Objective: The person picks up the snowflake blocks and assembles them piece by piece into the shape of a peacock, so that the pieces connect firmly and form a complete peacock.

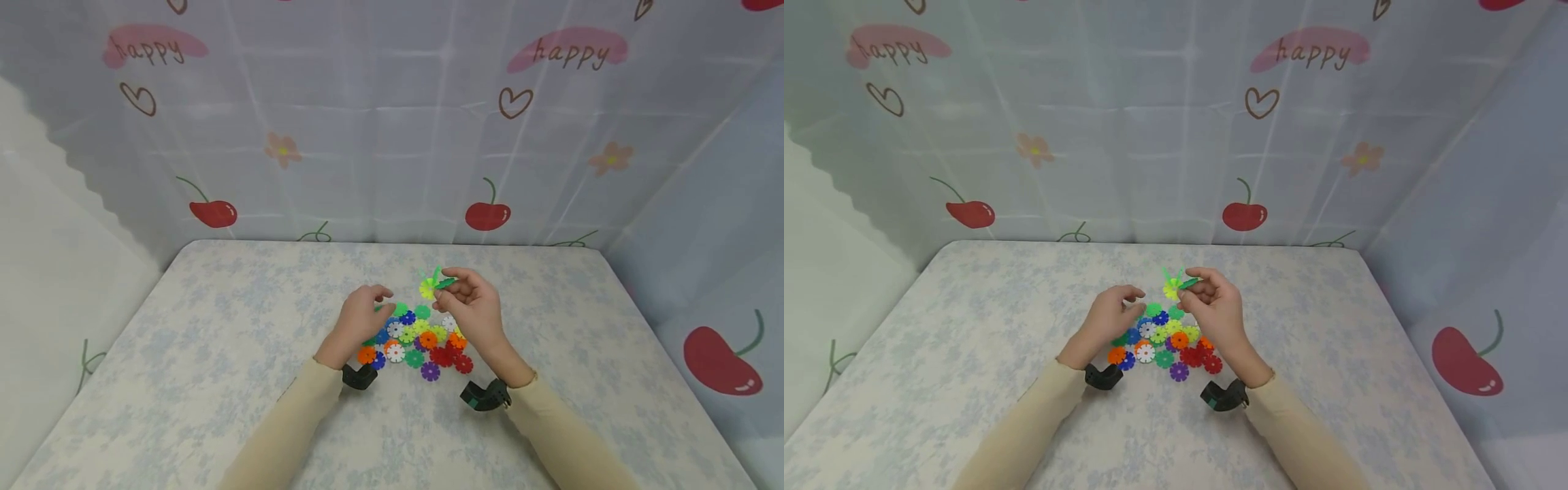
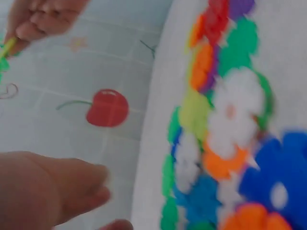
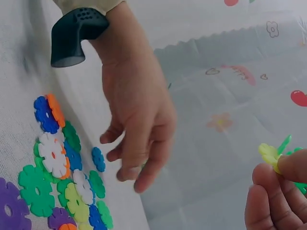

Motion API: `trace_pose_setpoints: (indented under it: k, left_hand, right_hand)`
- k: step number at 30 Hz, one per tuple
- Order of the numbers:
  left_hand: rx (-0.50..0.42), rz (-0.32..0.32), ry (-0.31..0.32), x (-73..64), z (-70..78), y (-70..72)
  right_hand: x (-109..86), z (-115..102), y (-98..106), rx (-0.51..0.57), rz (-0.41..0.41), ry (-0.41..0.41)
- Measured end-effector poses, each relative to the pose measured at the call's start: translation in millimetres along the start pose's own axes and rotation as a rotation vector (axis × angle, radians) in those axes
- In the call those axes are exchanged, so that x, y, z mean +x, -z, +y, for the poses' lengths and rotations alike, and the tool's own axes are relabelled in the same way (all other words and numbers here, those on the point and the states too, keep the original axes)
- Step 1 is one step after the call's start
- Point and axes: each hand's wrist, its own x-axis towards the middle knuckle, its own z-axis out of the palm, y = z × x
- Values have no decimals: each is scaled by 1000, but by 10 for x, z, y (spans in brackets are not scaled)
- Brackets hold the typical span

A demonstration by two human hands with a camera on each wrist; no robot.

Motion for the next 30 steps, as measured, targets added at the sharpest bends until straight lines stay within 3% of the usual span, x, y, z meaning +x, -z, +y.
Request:
trace_pose_setpoints:
  k: [3,7,15,19,22,26,28,30]
  left_hand:
    - [169,-72,32,25,-97,-55]
    - [299,-83,43,29,-153,-107]
    - [281,-91,107,47,-187,-97]
    - [161,-73,130,54,-228,-78]
    - [-67,-21,112,39,-210,-25]
    - [-437,73,-16,-15,-37,118]
    - [-539,102,-111,-40,72,179]
    - [-579,115,-197,-62,160,220]
  right_hand:
    - [-5,-2,16,28,2,-4]
    - [-5,-4,19,58,-18,5]
    - [3,-11,21,78,-29,-14]
    - [6,1,4,95,-33,-76]
    - [-3,3,-4,122,-38,-145]
    - [-13,-3,-9,160,-57,-209]
    - [-11,-8,-8,181,-73,-224]
    - [-9,-18,-6,203,-94,-234]
